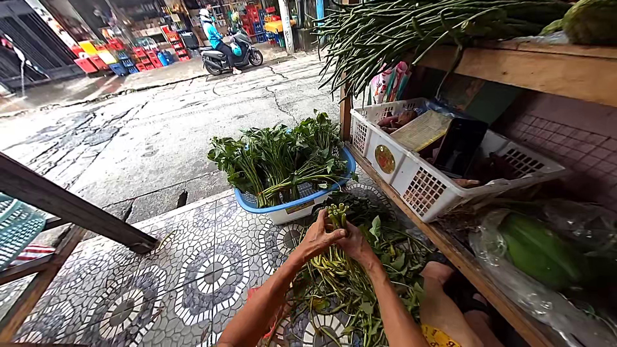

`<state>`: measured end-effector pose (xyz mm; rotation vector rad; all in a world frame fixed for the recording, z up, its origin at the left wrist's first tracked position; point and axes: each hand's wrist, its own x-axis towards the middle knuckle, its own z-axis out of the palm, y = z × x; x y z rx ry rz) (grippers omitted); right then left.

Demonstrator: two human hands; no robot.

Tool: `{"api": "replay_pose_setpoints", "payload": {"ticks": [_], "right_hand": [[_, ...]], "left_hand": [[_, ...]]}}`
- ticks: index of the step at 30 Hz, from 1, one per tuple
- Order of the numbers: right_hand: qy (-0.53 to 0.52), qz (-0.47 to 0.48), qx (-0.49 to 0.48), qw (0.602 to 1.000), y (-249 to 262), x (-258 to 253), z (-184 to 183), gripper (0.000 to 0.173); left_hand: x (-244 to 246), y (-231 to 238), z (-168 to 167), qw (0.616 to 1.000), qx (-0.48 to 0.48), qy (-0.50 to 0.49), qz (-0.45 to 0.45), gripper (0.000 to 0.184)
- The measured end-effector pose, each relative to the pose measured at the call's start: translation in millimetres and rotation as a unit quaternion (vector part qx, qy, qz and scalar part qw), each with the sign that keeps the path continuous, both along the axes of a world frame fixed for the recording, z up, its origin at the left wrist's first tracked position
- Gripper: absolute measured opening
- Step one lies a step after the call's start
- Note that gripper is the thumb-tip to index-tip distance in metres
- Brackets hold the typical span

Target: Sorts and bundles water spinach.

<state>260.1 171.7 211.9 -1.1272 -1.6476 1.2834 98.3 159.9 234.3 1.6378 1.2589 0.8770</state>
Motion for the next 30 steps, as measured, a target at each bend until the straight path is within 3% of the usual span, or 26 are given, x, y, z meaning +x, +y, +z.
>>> {"api": "replay_pose_setpoints", "payload": {"ticks": [2,5,7,8,9,11,13,14,15,16,17,18,21,23,24,26,27,28,30], "right_hand": [[0.122,-0.036,-0.03,0.991,2,8,4,0.012],[0.202,-0.064,-0.055,0.976,11,23,1,0.005],[0.216,-0.083,-0.07,0.97,14,26,-6,0.004],[0.224,-0.089,-0.078,0.967,15,26,-10,0.004],[0.237,-0.094,-0.084,0.963,15,25,-13,0.005],[0.261,-0.092,-0.094,0.956,14,19,-14,0.007],[0.276,-0.08,-0.097,0.953,12,9,-12,0.008],[0.282,-0.071,-0.097,0.952,10,3,-10,0.008],[0.284,-0.064,-0.096,0.952,9,-2,-8,0.008],[0.286,-0.06,-0.094,0.952,7,-6,-6,0.007],[0.283,-0.06,-0.091,0.953,6,-9,-4,0.007],[0.275,-0.059,-0.086,0.956,5,-12,-2,0.008],[0.237,-0.07,-0.062,0.967,4,-15,1,0.01],[0.186,-0.082,-0.057,0.977,4,-12,-3,0.011],[0.168,-0.084,-0.055,0.981,5,-10,-5,0.013],[0.151,-0.085,-0.047,0.984,6,-7,-9,0.021],[0.143,-0.085,-0.046,0.985,5,-7,-9,0.024],[0.132,-0.084,-0.044,0.987,6,-7,-10,0.025],[0.128,-0.086,-0.04,0.987,8,-9,-10,0.026]], "left_hand": [[-17,-7,-5,0.992,0.023,0.12,-0.016,0.081],[-42,-22,-7,0.969,0.123,0.214,0.013,0.054],[-58,-28,0,0.989,0.102,0.095,0.047,0.049],[-65,-32,6,0.995,0.061,-0.041,0.062,0.047],[-69,-35,11,0.978,0.019,-0.196,0.074,0.049],[-71,-38,19,0.886,-0.05,-0.453,0.087,0.054],[-65,-35,16,0.742,-0.114,-0.651,0.112,0.043],[-60,-31,11,0.673,-0.135,-0.716,0.131,0.036],[-53,-28,5,0.626,-0.143,-0.753,0.146,0.032],[-46,-24,-1,0.609,-0.145,-0.764,0.154,0.033],[-38,-20,-5,0.613,-0.144,-0.759,0.166,0.034],[-29,-15,-8,0.641,-0.141,-0.733,0.179,0.034],[-13,-5,-14,0.762,-0.115,-0.613,0.172,0.032],[-9,1,-18,0.815,-0.093,-0.557,0.131,0.044],[-8,4,-18,0.839,-0.08,-0.528,0.104,0.059],[-9,11,-14,0.895,-0.064,-0.438,0.046,0.112],[-10,13,-10,0.912,-0.064,-0.403,0.029,0.126],[-11,15,-6,0.921,-0.061,-0.385,0.015,0.127],[-14,20,1,0.91,-0.055,-0.41,0.009,0.103]]}}
